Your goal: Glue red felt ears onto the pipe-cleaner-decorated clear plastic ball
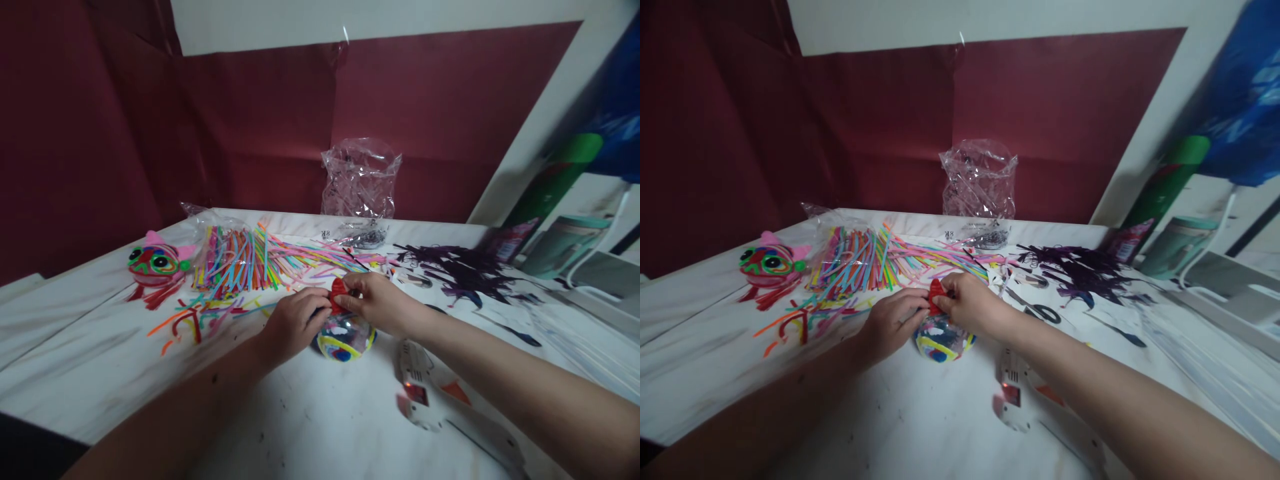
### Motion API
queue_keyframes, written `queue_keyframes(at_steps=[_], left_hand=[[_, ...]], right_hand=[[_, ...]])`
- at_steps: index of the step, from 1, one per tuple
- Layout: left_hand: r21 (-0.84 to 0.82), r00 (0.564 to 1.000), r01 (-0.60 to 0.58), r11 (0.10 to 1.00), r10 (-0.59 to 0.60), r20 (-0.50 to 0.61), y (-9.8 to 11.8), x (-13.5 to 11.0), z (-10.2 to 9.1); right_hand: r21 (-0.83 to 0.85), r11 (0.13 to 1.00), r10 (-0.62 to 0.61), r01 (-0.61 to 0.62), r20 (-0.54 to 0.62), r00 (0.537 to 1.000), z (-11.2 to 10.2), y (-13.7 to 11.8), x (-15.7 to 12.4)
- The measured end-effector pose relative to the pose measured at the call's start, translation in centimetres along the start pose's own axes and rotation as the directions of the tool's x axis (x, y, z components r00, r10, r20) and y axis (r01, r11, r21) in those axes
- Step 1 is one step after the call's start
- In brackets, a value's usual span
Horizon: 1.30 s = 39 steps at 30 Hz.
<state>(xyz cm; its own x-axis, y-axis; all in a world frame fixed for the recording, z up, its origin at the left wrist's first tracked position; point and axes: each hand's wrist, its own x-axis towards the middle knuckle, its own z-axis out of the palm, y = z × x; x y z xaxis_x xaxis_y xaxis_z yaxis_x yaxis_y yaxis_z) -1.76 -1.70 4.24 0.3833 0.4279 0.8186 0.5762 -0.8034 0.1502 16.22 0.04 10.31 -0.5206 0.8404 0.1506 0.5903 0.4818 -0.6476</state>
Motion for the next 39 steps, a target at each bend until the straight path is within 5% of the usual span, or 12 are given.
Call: queue_keyframes(at_steps=[9,21,31,39], left_hand=[[0.171,0.992,-0.123,0.977,0.119,0.035,0.05,0.31,0.25],[-0.046,0.998,0.006,0.999,-0.003,0.057,0.18,-0.05,0.37],[0.050,0.984,-0.106,0.993,0.097,0.151,-0.26,0.53,-0.30],[0.135,0.988,-0.148,0.980,0.140,0.069,0.12,0.52,0.16]], right_hand=[[-0.014,1.000,-0.009,0.008,-0.021,1.000,-0.17,0.22,-0.07],[-0.011,0.999,-0.043,0.042,-0.022,0.999,-0.26,0.63,-0.31],[0.032,0.999,-0.038,0.039,-0.016,0.999,-0.37,0.96,-0.47],[0.076,0.997,-0.019,0.020,-0.009,1.000,-0.44,0.88,-0.36]])
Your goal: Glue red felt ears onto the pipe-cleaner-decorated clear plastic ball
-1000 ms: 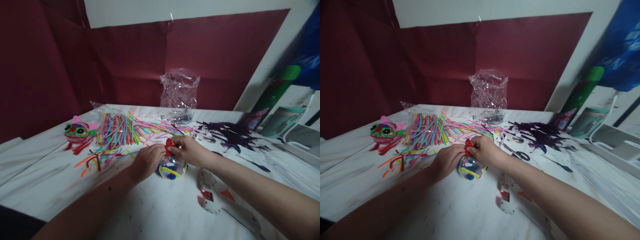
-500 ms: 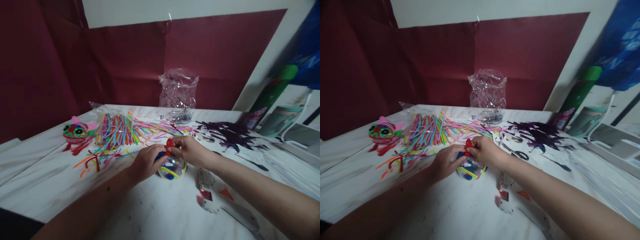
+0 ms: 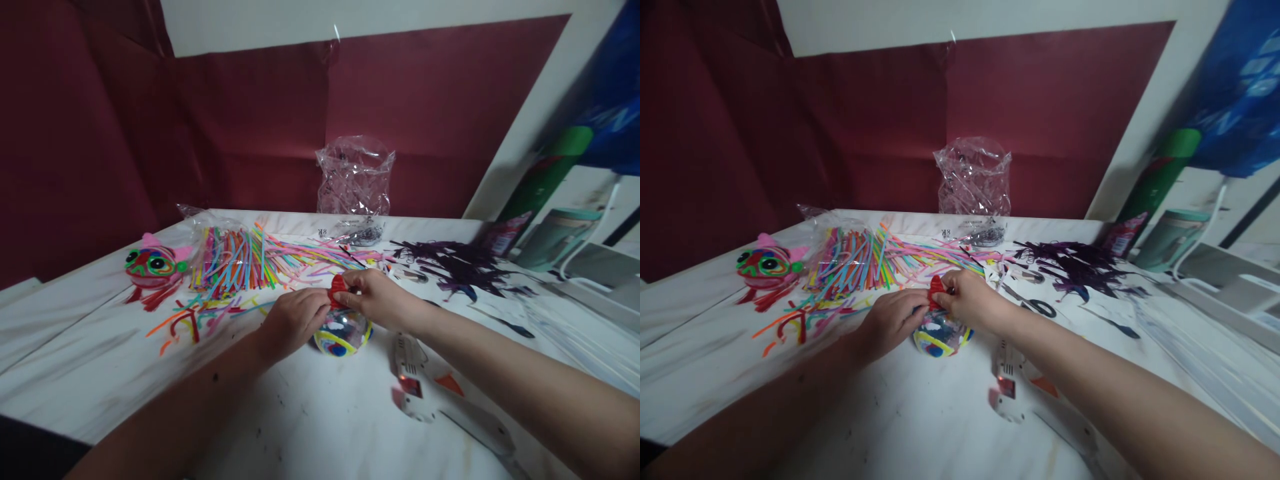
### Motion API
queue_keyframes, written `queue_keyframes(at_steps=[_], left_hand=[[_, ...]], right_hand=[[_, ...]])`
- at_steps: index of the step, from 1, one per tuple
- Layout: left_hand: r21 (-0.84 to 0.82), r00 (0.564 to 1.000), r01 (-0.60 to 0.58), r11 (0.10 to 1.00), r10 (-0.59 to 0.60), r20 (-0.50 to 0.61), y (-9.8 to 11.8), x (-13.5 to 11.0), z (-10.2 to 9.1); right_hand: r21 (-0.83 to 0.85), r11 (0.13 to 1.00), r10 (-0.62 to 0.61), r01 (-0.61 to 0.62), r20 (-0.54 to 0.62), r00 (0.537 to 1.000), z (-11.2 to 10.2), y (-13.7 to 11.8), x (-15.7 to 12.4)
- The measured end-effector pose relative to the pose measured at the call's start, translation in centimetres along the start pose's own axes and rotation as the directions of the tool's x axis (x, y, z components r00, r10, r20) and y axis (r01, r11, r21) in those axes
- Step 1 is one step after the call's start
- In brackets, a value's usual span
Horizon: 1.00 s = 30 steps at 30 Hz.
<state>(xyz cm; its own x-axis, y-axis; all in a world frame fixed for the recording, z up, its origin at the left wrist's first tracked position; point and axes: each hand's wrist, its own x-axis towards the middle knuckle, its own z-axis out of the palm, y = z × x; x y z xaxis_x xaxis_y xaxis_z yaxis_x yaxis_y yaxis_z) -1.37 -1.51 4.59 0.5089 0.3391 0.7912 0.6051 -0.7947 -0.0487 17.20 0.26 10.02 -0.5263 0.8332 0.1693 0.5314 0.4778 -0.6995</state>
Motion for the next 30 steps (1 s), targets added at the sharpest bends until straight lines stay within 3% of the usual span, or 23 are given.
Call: queue_keyframes(at_steps=[8,17,20,23,27,30], left_hand=[[-0.003,0.997,0.078,0.997,-0.078,0.019,0.3,-0.2,0.2],[-0.164,0.981,0.190,0.968,-0.193,-0.005,0.5,-0.5,0.2],[-0.207,0.958,0.278,0.938,-0.287,-0.010,0.6,-0.6,0.3],[-0.299,0.905,0.410,0.862,-0.424,0.019,0.6,-0.8,0.5],[-0.399,0.837,0.531,0.747,-0.535,0.113,0.4,-1.2,0.8],[-0.416,0.849,0.517,0.748,-0.510,0.137,0.3,-1.5,0.9]], right_hand=[[-0.010,1.000,0.019,-0.019,0.013,1.000,0.0,-0.3,0.1],[-0.005,1.000,-0.005,0.005,-0.001,1.000,0.1,-0.4,0.0],[0.160,0.987,0.003,-0.001,-0.016,1.000,-0.2,-0.3,-0.3],[0.277,0.961,0.035,-0.011,-0.081,0.996,-0.6,0.5,-0.7],[0.239,0.971,0.056,-0.030,-0.102,0.993,-0.7,1.8,-1.1],[0.236,0.971,0.054,-0.029,-0.100,0.993,-0.5,2.1,-1.2]])
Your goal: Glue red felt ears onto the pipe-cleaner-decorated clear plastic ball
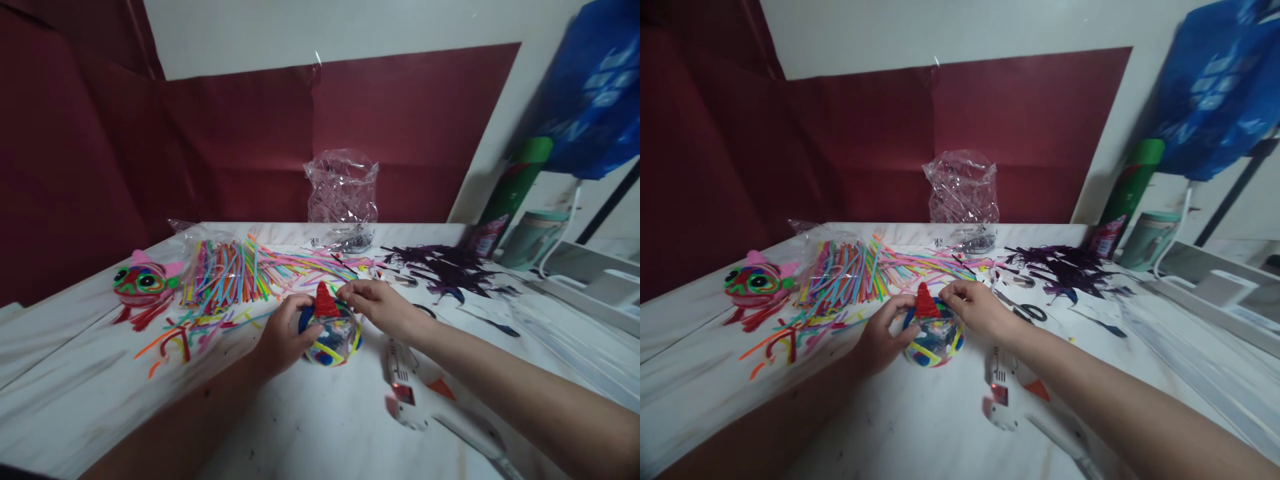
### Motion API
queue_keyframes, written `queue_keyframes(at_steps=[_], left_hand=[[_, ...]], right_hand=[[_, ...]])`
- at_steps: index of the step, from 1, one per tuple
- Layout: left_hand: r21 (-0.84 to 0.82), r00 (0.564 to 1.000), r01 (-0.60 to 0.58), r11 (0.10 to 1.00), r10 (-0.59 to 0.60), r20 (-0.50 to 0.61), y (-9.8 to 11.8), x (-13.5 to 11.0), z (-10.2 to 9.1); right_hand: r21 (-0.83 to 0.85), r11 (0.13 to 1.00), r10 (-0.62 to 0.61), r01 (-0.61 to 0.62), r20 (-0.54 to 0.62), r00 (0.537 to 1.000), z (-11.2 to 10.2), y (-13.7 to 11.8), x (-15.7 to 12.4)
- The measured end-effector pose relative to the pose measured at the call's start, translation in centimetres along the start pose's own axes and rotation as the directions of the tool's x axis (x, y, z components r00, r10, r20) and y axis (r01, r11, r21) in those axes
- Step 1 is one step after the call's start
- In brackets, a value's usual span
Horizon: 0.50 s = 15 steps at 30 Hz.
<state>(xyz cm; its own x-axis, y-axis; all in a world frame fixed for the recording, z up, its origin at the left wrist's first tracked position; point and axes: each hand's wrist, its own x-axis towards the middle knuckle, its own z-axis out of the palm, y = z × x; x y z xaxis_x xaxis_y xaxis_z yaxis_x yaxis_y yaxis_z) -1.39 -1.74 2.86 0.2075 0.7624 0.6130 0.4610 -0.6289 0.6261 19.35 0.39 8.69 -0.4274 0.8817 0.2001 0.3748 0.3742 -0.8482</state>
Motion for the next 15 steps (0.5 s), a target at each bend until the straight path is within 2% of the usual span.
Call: queue_keyframes(at_steps=[3,7,15], left_hand=[[-0.011,0.999,-0.040,0.999,0.040,0.024,-0.3,-0.1,0.1],[-0.016,0.999,-0.024,1.000,0.024,0.042,-0.7,-0.2,0.2],[0.002,0.997,-0.066,0.998,0.066,0.038,-0.5,-0.3,0.0]], right_hand=[[-0.014,1.000,-0.016,0.016,-0.030,0.999,0.2,-0.2,0.0],[-0.041,0.998,-0.055,0.052,-0.073,0.996,0.5,-0.5,0.1],[-0.024,0.998,-0.056,0.055,-0.035,0.998,1.3,-1.0,0.5]])
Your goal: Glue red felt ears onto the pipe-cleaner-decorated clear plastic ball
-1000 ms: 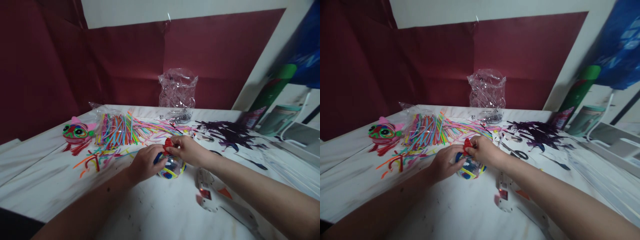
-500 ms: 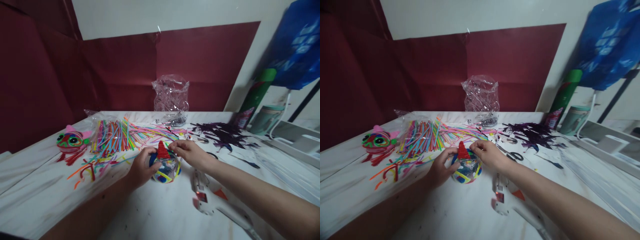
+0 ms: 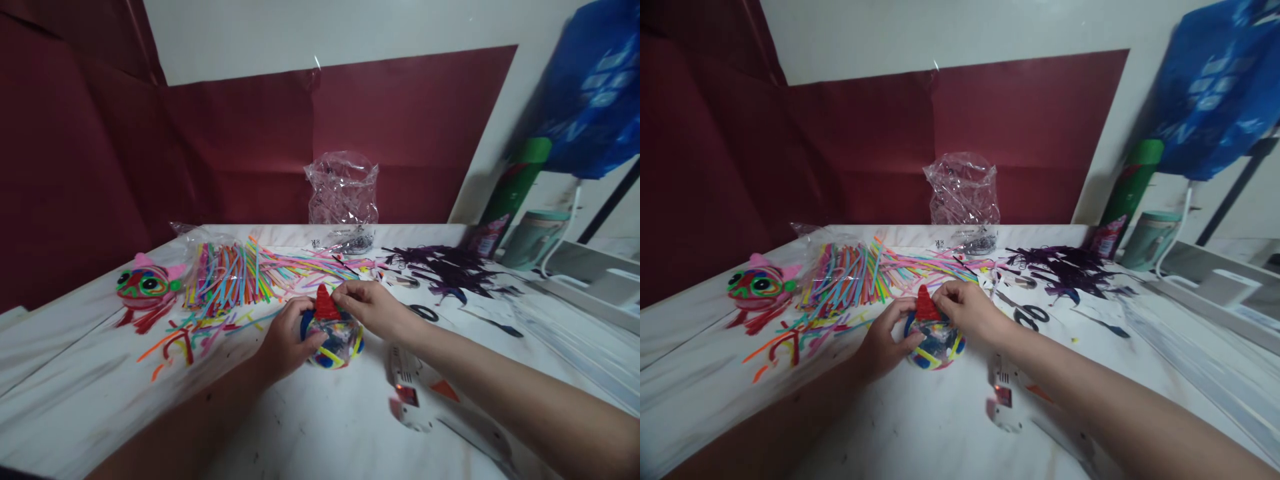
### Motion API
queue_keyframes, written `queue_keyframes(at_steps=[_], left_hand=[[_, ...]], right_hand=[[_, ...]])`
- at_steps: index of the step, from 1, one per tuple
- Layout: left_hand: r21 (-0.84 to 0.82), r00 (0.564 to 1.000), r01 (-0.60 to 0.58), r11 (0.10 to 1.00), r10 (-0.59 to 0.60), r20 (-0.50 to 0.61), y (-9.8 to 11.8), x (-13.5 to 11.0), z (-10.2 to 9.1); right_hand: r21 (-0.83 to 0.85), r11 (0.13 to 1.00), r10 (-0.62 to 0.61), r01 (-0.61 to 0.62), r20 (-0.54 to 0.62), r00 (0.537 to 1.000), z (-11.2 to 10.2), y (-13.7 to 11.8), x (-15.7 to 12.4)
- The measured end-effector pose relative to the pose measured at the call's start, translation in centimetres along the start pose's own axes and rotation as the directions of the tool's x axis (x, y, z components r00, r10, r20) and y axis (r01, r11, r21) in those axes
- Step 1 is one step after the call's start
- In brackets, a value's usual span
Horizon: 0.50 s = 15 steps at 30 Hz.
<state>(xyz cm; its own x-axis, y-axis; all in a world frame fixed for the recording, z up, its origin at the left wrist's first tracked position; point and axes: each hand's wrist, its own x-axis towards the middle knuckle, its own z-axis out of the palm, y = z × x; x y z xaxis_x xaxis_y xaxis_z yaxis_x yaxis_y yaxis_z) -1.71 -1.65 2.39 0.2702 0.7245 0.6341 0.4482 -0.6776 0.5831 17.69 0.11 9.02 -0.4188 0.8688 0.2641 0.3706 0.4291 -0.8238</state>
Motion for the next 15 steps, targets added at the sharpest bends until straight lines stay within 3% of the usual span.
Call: queue_keyframes(at_steps=[5,15], left_hand=[[0.020,0.999,-0.036,0.999,0.036,-0.006,0.1,0.1,-0.1],[0.002,0.999,-0.037,0.999,0.037,-0.018,0.2,0.0,0.0]], right_hand=[[0.005,1.000,0.031,-0.030,-0.036,0.999,-0.1,-0.2,0.1],[0.050,0.998,0.031,-0.033,0.034,0.999,1.0,-0.1,0.0]])
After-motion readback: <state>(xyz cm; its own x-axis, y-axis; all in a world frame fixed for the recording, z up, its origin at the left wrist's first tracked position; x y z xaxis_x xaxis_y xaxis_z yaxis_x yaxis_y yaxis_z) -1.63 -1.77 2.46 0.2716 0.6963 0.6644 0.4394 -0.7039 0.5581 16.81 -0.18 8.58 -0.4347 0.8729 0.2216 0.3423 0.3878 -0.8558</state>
